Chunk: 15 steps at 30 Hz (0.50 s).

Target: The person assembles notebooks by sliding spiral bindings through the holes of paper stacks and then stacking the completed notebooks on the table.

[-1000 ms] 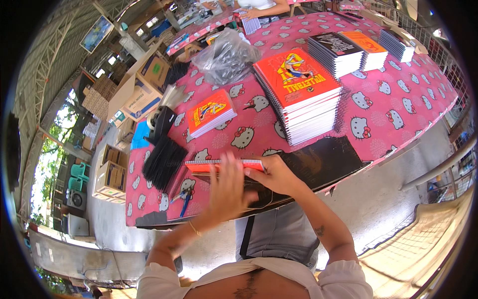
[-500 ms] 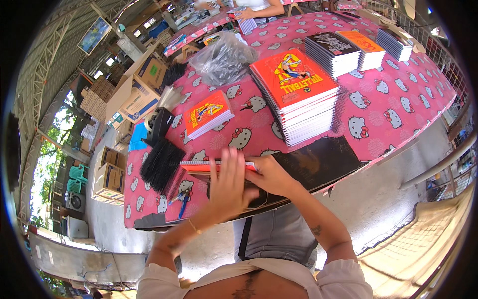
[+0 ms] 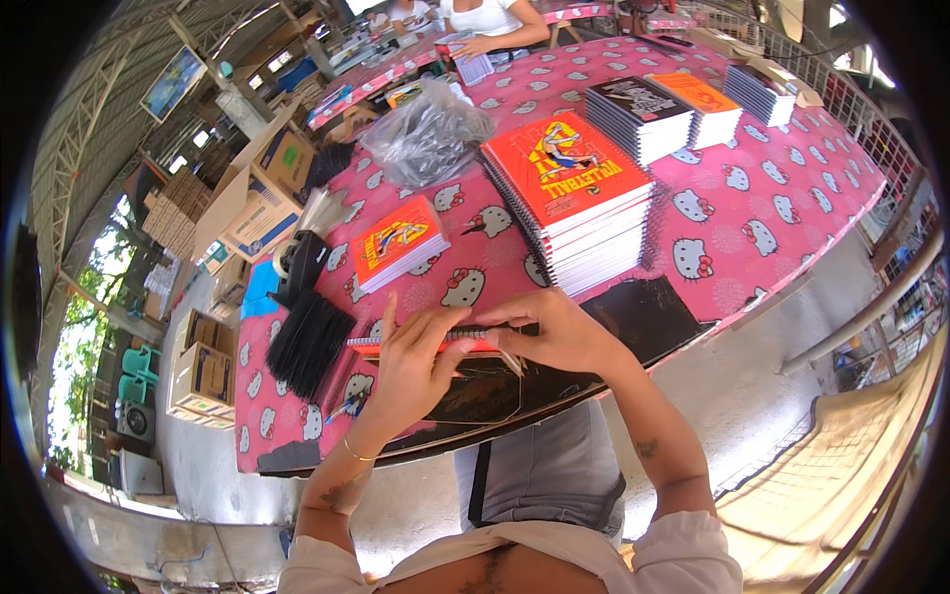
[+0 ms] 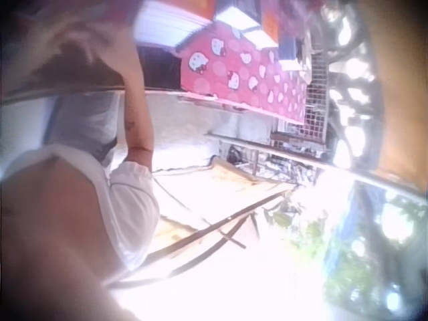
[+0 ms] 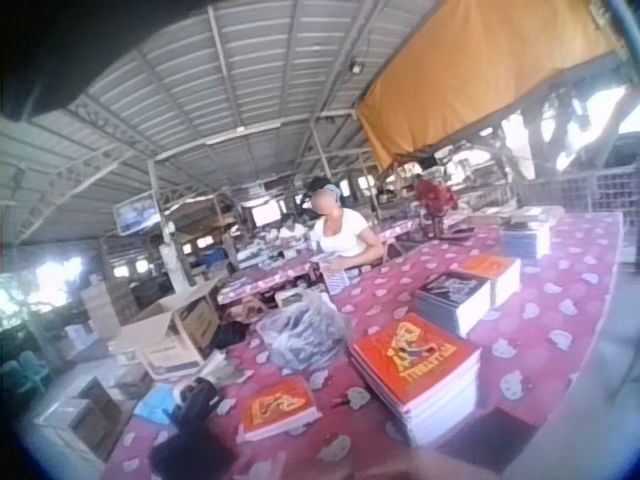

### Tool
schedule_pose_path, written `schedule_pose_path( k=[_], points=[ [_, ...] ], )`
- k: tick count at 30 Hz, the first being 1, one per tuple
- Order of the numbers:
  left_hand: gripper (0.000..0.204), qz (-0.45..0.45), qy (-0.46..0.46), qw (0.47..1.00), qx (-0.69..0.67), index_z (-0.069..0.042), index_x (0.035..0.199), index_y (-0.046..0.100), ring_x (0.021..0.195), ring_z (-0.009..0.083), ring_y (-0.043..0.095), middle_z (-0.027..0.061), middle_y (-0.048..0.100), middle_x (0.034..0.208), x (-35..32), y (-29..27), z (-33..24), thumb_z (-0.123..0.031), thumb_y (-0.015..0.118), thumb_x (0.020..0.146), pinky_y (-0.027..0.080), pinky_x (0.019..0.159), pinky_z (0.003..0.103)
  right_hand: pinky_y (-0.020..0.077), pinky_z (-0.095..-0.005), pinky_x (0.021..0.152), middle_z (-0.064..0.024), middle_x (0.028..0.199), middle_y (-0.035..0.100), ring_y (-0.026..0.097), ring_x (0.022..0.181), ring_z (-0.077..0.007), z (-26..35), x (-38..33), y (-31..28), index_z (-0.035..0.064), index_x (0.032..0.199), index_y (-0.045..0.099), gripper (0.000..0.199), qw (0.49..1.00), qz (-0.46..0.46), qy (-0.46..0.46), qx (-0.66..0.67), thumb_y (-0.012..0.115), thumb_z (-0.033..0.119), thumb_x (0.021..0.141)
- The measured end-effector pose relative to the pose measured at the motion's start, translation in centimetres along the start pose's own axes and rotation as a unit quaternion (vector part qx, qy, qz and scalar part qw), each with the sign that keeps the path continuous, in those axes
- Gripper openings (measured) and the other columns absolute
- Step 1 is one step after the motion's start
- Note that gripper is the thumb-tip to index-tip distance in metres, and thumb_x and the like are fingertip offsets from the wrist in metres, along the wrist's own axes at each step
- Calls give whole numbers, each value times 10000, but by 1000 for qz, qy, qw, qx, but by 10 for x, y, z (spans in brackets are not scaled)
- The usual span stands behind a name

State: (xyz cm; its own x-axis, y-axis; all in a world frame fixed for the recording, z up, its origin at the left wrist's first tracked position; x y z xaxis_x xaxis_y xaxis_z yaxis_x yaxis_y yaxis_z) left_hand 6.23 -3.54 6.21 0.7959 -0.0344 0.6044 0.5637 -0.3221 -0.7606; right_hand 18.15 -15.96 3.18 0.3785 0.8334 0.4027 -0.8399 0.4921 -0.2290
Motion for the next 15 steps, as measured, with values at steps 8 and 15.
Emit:
schedule_pose_path(
  k=[8, 15],
  points=[
    [125, 0, 5, 1000, -12, -84, 999, 713, 834, 248, 691, 53, 714, 876, -4, 0, 4, -195, 703, 942, 305, 1178, 541, 587, -323, 748, -140, 826, 738, 752, 796, -208, 11, 17, -15, -27, 972, 735, 153, 991, 91, 46, -89, 739, 105, 895],
    [165, 80, -39, 996, 28, -67, 1024, 706, 861, 295, 681, 103, 721, 919, -1, -6, 2, -161, 730, 891, 497, 938, 471, 551, -322, 671, -123, 783, 659, 693, 723, -264, 16, 13, 7, 4, 857, 633, 130, 968, -53, -47, -243, 725, 2, 765]
  ],
)
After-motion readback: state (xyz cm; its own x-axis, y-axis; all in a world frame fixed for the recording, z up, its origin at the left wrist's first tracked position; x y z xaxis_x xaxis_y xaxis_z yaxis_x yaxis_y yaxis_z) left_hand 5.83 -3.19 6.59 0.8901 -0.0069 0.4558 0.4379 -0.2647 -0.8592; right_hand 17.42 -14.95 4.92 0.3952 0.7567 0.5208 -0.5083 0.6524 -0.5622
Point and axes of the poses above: each hand's wrist, its own x-axis towards the middle knuckle, its own y-axis out of the palm, z = x × y, the point moved 6 cm from there along x, towards the middle knuckle
